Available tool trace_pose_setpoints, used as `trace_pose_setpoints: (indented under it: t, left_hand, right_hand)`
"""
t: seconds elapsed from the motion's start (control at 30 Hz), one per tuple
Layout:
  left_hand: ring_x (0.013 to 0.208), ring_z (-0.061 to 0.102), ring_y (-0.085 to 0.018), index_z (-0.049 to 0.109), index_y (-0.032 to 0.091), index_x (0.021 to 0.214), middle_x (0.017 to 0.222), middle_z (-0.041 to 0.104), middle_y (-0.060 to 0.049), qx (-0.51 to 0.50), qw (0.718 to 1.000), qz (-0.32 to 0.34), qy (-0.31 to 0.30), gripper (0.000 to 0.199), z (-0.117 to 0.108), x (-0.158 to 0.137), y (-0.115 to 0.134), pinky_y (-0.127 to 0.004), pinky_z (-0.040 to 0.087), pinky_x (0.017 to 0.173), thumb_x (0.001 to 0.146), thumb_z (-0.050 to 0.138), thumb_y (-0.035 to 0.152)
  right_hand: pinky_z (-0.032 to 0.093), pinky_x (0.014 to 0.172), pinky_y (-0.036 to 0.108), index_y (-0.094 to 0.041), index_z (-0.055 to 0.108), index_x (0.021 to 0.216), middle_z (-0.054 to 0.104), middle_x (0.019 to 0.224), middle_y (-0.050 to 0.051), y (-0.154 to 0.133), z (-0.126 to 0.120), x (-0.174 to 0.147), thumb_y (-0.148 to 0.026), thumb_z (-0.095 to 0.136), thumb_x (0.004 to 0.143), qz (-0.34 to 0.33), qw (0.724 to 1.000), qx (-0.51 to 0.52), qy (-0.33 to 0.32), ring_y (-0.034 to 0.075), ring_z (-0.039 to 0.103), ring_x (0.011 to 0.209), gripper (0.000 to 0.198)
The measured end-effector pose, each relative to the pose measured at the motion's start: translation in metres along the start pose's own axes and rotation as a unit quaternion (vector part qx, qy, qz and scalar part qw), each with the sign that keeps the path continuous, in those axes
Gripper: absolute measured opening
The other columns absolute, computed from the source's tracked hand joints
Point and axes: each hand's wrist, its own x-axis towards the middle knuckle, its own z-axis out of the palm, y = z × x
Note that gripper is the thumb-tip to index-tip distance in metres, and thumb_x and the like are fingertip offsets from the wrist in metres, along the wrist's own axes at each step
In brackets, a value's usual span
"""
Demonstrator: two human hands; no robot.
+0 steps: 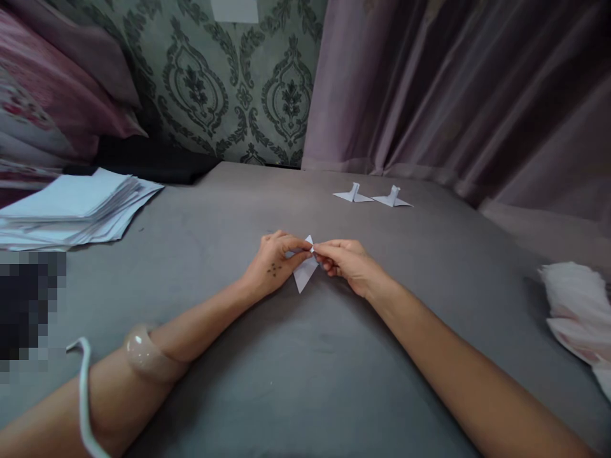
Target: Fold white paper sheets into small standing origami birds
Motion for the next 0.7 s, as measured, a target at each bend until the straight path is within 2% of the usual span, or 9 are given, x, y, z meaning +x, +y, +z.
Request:
trace_pose_setpoints:
  t: [0.33, 0.7]
  left_hand:
    - [0.091, 0.061, -0.02, 0.073, 0.027, 0.095, 0.092, 0.075, -0.001, -0.026, 1.0, 0.008, -0.013, 0.014, -0.0013, -0.0004, -0.0006, -0.04, 0.043, 0.09, 0.087, 0.062, 0.026]
    - [0.086, 0.061, -0.019, 0.075, 0.027, 0.088, 0.084, 0.074, -0.002, -0.046, 0.999, 0.006, -0.012, 0.013, -0.0011, 0.0001, 0.0003, -0.037, 0.045, 0.086, 0.087, 0.063, 0.026]
  right_hand:
    - [0.037, 0.048, 0.021, -0.017, 0.063, 0.064, 0.055, 0.059, -0.003, 0.0029, -0.0005, 0.0008, -0.026, 0.068, 0.073, 0.018, 1.0, 0.016, 0.012, 0.007, 0.046, 0.05, 0.014]
    - [0.033, 0.043, 0.02, -0.018, 0.055, 0.059, 0.049, 0.054, -0.005, 0.0043, 0.0006, 0.003, -0.026, 0.068, 0.066, 0.032, 0.999, -0.02, 0.034, 0.006, 0.041, 0.047, 0.017]
